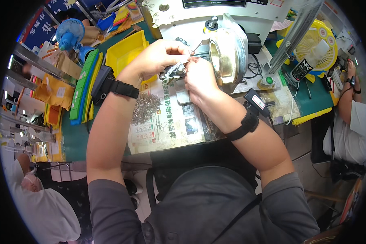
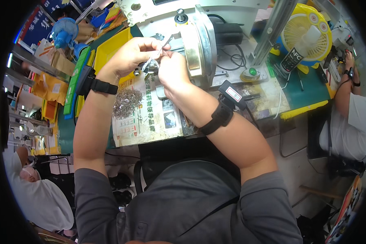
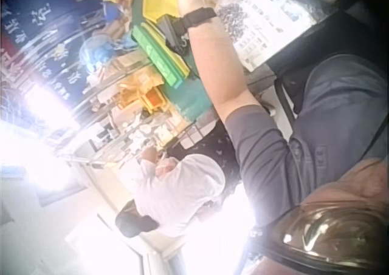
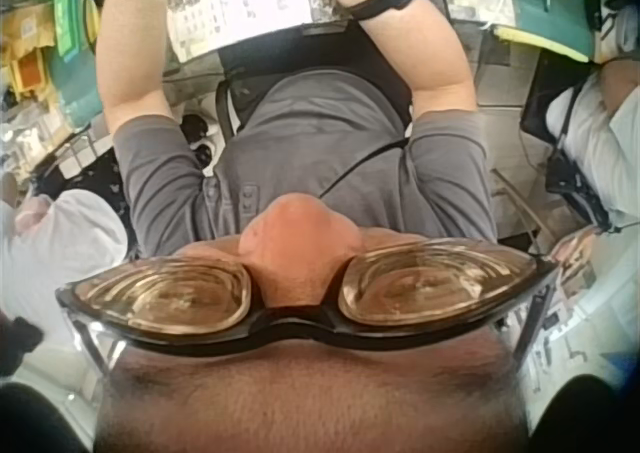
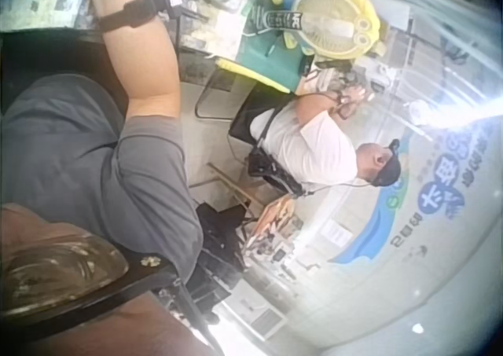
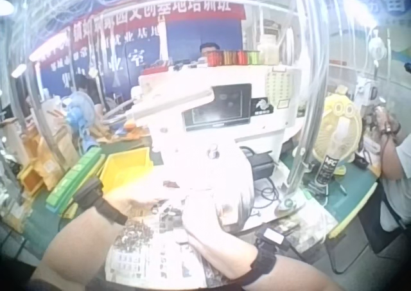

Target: Assembling small metal components using tweezers and specialized tools at a workstation.

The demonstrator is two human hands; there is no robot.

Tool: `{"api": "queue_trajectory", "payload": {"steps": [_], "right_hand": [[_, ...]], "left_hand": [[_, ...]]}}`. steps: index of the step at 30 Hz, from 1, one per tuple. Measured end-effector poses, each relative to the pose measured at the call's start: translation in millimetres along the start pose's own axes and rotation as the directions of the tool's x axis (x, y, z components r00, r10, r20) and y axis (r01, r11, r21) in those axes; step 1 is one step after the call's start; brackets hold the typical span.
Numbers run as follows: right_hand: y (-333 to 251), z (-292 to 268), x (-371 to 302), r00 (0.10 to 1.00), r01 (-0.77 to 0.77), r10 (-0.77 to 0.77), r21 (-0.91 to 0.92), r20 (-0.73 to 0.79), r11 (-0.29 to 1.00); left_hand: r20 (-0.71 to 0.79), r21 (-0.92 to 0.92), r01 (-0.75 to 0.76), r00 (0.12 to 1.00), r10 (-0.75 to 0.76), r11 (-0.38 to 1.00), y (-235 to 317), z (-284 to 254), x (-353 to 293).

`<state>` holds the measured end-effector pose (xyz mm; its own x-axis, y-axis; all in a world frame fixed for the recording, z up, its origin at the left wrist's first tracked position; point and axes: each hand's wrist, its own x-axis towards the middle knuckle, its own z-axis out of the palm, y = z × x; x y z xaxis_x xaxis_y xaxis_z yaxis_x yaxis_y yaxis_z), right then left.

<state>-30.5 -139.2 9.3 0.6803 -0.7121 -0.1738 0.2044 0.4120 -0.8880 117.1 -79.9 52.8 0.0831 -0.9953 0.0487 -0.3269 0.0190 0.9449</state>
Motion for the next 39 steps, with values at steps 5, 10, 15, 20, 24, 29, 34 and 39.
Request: {"api": "queue_trajectory", "payload": {"steps": [5,10,15,20,24,29,34,39], "right_hand": [[6,-40,-61,0.967,-0.107,0.068,0.147,0.245,0.983],[8,-97,-103,0.935,0.053,-0.014,-0.1,0.354,0.994],[-19,-118,-88,0.727,0.683,-0.198,-0.664,0.657,0.305],[-20,-118,-76,0.649,0.755,-0.212,-0.652,0.731,0.068],[-18,-116,-70,0.603,0.798,-0.023,-0.603,0.797,0.02],[-7,-116,-61,0.514,0.858,-0.254,-0.496,0.819,0.135],[-29,-117,-67,0.356,0.887,-0.626,-0.461,0.694,-0.007],[-69,-96,-95,0.325,0.905,-0.728,-0.422,0.604,0.054]], "left_hand": [[-0.166,0.91,-0.155,0.713,0.681,0.385,63,37,-52],[-0.095,0.944,-0.175,0.67,0.737,0.28,25,113,-87],[-0.179,0.935,-0.124,0.646,0.742,0.334,-2,115,-85],[-0.267,0.91,0.005,0.772,0.577,0.415,13,125,-80],[-0.255,0.898,-0.023,0.786,0.563,0.439,12,121,-77],[-0.254,0.89,-0.105,0.695,0.673,0.444,-8,119,-93],[-0.202,0.871,-0.168,0.735,0.647,0.462,-18,113,-100],[-0.195,0.842,-0.199,0.755,0.626,0.501,-22,111,-99]]}}
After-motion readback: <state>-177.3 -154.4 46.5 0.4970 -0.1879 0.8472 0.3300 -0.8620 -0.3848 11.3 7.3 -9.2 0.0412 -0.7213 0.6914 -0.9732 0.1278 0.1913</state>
